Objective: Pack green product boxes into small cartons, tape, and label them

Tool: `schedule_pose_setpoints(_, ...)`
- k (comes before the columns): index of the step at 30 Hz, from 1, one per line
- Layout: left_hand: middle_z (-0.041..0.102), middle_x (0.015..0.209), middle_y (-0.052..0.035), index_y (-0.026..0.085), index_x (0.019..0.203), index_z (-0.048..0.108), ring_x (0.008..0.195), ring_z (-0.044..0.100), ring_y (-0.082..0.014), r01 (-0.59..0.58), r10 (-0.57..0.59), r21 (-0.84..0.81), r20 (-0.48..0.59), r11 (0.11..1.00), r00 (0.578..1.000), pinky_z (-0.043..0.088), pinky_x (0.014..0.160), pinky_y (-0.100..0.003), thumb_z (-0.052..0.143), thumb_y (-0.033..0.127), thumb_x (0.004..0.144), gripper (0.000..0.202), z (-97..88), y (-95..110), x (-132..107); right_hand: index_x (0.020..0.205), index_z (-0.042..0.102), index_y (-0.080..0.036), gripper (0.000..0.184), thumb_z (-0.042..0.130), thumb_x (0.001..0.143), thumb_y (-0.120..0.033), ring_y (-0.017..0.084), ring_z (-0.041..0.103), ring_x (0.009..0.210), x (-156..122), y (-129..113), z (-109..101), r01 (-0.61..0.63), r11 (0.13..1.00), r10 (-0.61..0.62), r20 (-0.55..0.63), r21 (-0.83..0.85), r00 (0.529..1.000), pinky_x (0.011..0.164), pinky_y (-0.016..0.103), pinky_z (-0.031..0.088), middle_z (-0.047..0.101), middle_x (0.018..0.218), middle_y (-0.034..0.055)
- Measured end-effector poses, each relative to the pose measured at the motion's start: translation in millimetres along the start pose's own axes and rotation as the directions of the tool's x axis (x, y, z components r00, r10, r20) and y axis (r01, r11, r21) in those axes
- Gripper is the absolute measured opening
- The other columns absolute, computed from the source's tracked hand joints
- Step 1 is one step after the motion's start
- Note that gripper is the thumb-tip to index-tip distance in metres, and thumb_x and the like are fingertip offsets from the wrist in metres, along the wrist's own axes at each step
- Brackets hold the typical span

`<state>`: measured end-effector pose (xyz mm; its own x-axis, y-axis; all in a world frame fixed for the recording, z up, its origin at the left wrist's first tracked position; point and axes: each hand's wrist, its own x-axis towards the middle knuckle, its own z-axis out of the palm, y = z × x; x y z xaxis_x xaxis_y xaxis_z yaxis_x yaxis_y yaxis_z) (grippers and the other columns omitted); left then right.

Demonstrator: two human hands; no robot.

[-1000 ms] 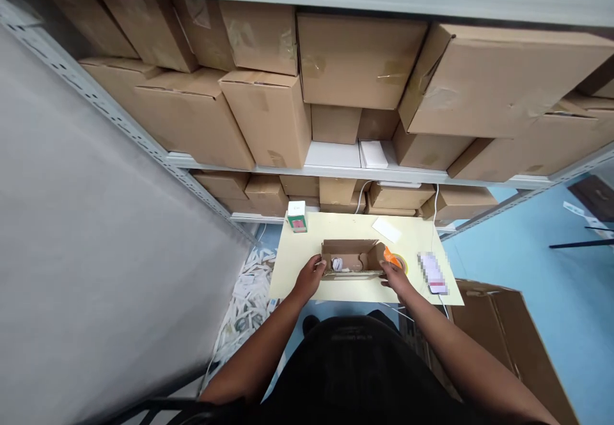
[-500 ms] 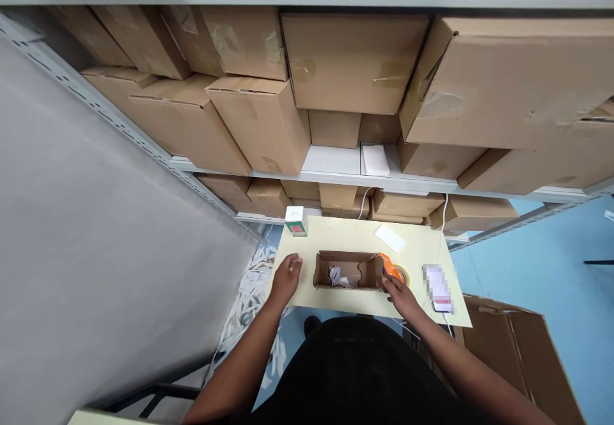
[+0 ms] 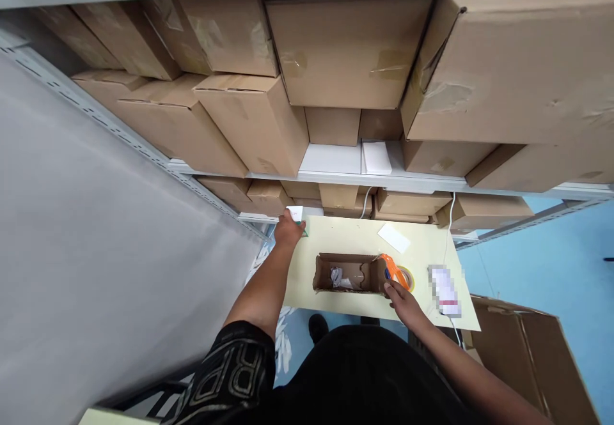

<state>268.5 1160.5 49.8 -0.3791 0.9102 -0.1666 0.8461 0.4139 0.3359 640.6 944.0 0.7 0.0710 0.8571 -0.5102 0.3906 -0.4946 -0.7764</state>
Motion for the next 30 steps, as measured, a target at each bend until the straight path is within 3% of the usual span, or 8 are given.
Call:
schedule_pose_setpoints(4, 0.064, 0.123, -0.0185, 0.02, 0.13, 0.048, 0.113, 0.066, -0.0349, 0.015, -0.019, -0.109, -0.044, 0.994, 0.999, 0.05, 0.095, -0.042, 0.072, 0.044, 0.079, 0.061, -1.9, -6, 15, 0.13, 0.068, -0.025, 0.063, 0.051, 0.09, -0.07, 0.032, 0.066, 0.121, -11, -6, -9, -0.021, 0.999, 0.02, -0.032, -0.028, 0.999, 0.099, 0.046, 0.055, 0.074, 0.125, 0.009)
schedule_pose_setpoints(9, 0.07, 0.102, -0.009, 0.023, 0.123, 0.047, 0.096, 0.071, -0.0278, 0.121, -0.161, -0.381, -0.075, 0.917, 0.984, 0.055, 0.083, -0.038, 0.066, 0.046, 0.083, 0.05, -29.3, -28, 11, 0.124, 0.068, -0.024, 0.057, 0.051, 0.09, -0.066, 0.03, 0.066, 0.121, -21, -22, -27, 0.012, 0.994, -0.029, -0.153, -0.111, 0.988, 0.102, 0.042, 0.052, 0.072, 0.129, 0.0087)
schedule_pose_setpoints(13, 0.065, 0.103, -0.0035, 0.024, 0.114, 0.044, 0.078, 0.069, -0.0164, 0.08, -0.21, -0.84, -0.041, 0.537, 0.977, 0.059, 0.071, -0.032, 0.065, 0.043, 0.082, 0.042, -46.1, -32, -35, 0.121, 0.067, -0.022, 0.055, 0.056, 0.088, -0.065, 0.029, 0.069, 0.103, -22, -63, -29, 0.117, 0.987, -0.144, -0.272, -0.114, 0.951, 0.092, 0.041, 0.054, 0.073, 0.122, 0.0118)
schedule_pose_setpoints(16, 0.065, 0.107, -0.0041, 0.024, 0.113, 0.042, 0.085, 0.07, -0.0168, 0.046, -0.082, -0.926, 0.016, 0.376, 0.997, 0.061, 0.072, -0.032, 0.063, 0.043, 0.083, 0.041, -43.0, -19, -96, 0.121, 0.066, -0.02, 0.056, 0.06, 0.088, -0.065, 0.028, 0.069, 0.101, -19, -103, -15, 0.22, 0.974, -0.21, -0.157, 0.052, 0.965, 0.089, 0.037, 0.054, 0.074, 0.113, 0.0109)
schedule_pose_setpoints(19, 0.069, 0.112, -0.0051, 0.026, 0.119, 0.04, 0.091, 0.071, -0.0191, 0.086, 0.05, -0.89, 0.121, 0.448, 0.991, 0.06, 0.075, -0.033, 0.056, 0.043, 0.088, 0.038, -28.7, -5, -157, 0.118, 0.067, -0.021, 0.055, 0.057, 0.089, -0.067, 0.025, 0.068, 0.089, -16, -123, -1, 0.171, 0.981, -0.166, -0.065, 0.086, 0.984, 0.077, 0.035, 0.054, 0.074, 0.098, 0.0065)
schedule_pose_setpoints(22, 0.071, 0.117, -0.0054, 0.027, 0.122, 0.042, 0.096, 0.072, -0.0209, 0.091, 0.168, -0.834, 0.215, 0.545, 0.962, 0.058, 0.08, -0.034, 0.057, 0.04, 0.089, 0.039, -14.3, 1, -196, 0.098, 0.068, -0.021, 0.047, 0.057, 0.088, -0.066, 0.023, 0.065, 0.078, -13, -113, 1, 0.1, 0.99, -0.109, -0.086, -0.1, 0.99, 0.068, 0.032, 0.049, 0.07, 0.08, 0.0041)
schedule_pose_setpoints(26, 0.073, 0.115, -0.0076, 0.025, 0.116, 0.056, 0.1, 0.071, -0.0258, 0.008, 0.248, -0.687, 0.274, 0.726, 0.929, 0.053, 0.086, -0.037, 0.062, 0.044, 0.09, 0.033, -7.9, -7, -204, 0.077, 0.062, -0.022, 0.04, 0.055, 0.09, -0.06, 0.023, 0.063, 0.071, -8, -89, -6, 0.049, 0.948, -0.07, -0.055, -0.314, 0.996, 0.065, 0.032, 0.044, 0.064, 0.069, 0.004)
schedule_pose_setpoints(30, 0.075, 0.101, -0.0109, 0.022, 0.097, 0.068, 0.096, 0.07, -0.0297, -0.155, 0.331, -0.505, 0.279, 0.849, 0.902, 0.049, 0.085, -0.039, 0.059, 0.046, 0.093, 0.026, -6.8, -14, -187, 0.081, 0.065, -0.02, 0.033, 0.056, 0.092, -0.05, 0.027, 0.067, 0.083, 5, -89, -4, 0.044, 0.84, -0.065, -0.021, -0.541, 0.998, 0.071, 0.033, 0.043, 0.07, 0.081, 0.0097)
